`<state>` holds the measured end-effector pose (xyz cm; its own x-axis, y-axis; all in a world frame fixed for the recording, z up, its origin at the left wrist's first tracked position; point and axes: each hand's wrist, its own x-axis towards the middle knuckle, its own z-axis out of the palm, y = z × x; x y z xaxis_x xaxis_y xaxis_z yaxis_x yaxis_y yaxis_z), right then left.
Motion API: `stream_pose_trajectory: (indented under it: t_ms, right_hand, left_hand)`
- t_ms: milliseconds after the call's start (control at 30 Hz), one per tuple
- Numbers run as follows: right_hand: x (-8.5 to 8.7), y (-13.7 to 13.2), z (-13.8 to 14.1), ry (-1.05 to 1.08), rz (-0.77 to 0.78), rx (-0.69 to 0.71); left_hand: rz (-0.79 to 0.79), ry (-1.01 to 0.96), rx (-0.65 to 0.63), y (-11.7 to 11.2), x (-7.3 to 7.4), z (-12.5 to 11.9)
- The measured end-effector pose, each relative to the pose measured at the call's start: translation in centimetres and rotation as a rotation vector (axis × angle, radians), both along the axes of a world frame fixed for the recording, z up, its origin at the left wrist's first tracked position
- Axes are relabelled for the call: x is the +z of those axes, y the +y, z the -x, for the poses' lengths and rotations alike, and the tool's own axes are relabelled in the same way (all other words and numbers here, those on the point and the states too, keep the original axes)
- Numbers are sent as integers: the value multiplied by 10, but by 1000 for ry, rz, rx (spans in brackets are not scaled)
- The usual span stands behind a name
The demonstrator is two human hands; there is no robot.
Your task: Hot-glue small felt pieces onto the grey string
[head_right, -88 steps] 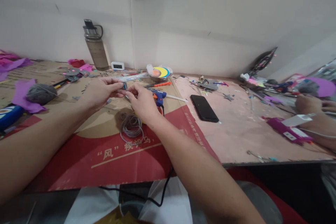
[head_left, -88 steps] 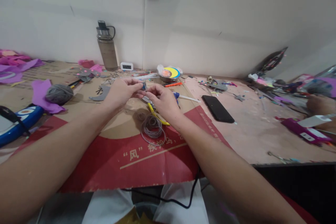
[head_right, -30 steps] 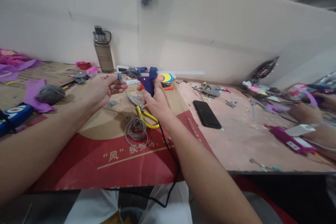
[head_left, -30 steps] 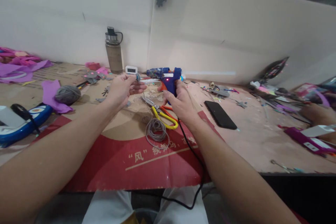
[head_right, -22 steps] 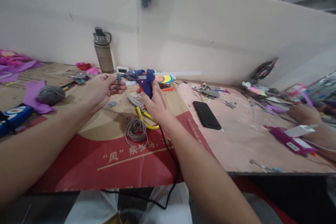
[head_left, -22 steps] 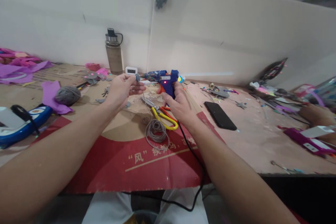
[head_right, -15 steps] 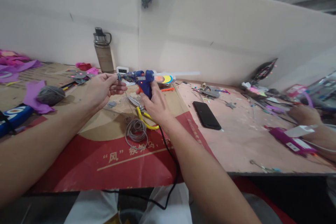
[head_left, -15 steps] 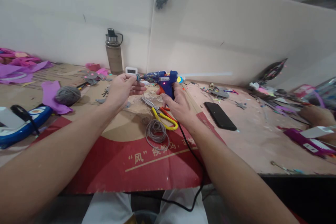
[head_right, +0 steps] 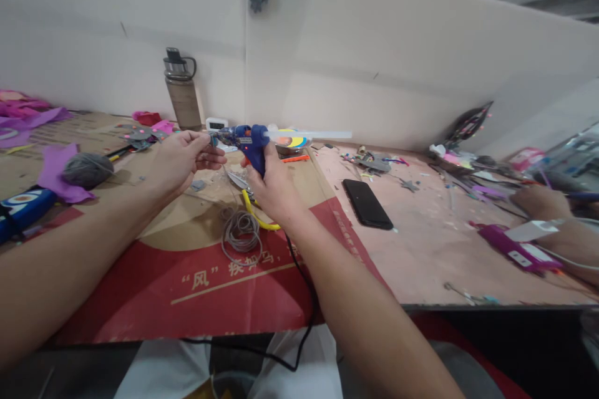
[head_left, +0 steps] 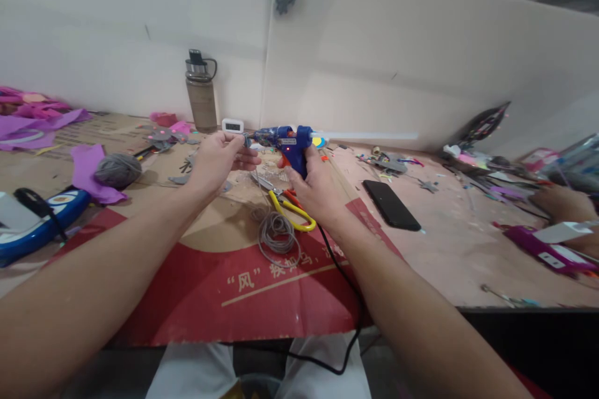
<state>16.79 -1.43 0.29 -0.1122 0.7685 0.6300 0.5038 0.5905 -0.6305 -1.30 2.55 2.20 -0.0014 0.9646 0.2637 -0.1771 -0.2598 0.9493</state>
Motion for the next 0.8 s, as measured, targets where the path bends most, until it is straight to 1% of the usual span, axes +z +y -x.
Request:
stream_pose_trajectory:
  t_ms: [200,333,467,600,800]
  right_hand:
    - [-2,2,0,-27,-1,6]
    - [-3,2,-1,-23,-14,-3]
    - [-3,3,-1,-23,-20,-21]
    - [-2,2,-1,-35,-17,-22]
    - [-1,0,0,-61,-1,-21]
  left_hand:
    - [15,-28,42,0,1,0]
    - [-4,-23,21,1,1,-1]
    - [14,-6,4,0,-1,-1]
    - [-7,-16,15,-1,0,-1]
    - [15,-29,35,0,2,0]
